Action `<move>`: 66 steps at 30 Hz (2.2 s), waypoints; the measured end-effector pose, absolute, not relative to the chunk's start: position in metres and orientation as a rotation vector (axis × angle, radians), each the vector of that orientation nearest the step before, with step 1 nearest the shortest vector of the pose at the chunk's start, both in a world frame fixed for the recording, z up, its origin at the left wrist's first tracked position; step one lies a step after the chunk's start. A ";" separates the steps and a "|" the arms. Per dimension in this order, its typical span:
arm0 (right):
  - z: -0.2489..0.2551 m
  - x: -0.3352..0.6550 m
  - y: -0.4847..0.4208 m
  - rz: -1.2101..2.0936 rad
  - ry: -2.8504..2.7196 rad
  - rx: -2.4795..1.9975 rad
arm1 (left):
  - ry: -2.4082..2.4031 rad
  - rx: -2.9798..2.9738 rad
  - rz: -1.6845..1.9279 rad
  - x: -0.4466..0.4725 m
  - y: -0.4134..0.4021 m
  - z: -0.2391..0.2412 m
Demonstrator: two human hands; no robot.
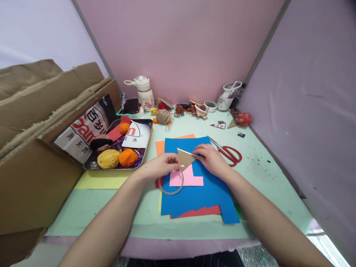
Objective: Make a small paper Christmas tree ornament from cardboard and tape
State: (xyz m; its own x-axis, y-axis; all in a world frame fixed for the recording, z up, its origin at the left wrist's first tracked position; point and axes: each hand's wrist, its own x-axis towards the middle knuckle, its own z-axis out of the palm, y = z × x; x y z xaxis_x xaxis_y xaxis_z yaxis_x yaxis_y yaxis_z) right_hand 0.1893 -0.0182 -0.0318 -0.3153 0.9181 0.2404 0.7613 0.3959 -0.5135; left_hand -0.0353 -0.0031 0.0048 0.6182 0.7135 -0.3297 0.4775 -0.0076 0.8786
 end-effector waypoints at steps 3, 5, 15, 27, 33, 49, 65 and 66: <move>-0.025 0.183 -0.024 0.611 -2.007 -1.420 | 0.958 1.543 0.369 -0.028 -0.007 0.000; -0.021 0.178 -0.028 0.798 -1.944 -1.420 | 0.922 1.497 0.439 -0.023 -0.009 -0.004; -0.016 0.171 -0.035 0.885 -1.849 -1.455 | 1.078 1.511 0.471 -0.012 -0.015 -0.010; -0.029 0.186 -0.023 0.611 -1.970 -1.538 | 1.246 1.564 0.363 -0.011 -0.017 -0.008; -0.031 0.186 -0.021 0.621 -1.999 -1.595 | 1.366 1.746 0.222 -0.019 -0.012 -0.007; -0.031 0.187 -0.021 0.633 -2.045 -1.699 | 1.389 1.865 0.120 -0.019 -0.006 -0.002; -0.032 0.185 -0.017 0.588 -2.118 -1.731 | 1.402 1.961 -0.032 -0.016 -0.004 0.000; -0.032 0.185 -0.016 0.585 -2.122 -1.738 | 1.406 1.965 -0.038 -0.015 -0.004 0.001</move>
State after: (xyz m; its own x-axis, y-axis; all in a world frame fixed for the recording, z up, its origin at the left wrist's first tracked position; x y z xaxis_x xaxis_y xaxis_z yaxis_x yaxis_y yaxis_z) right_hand 0.1846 -0.0161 -0.0319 -0.1975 0.9803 -0.0010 0.8423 0.1692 -0.5117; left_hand -0.0152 -0.0038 0.0008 0.4073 0.8169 -0.4085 0.8378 -0.1562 0.5232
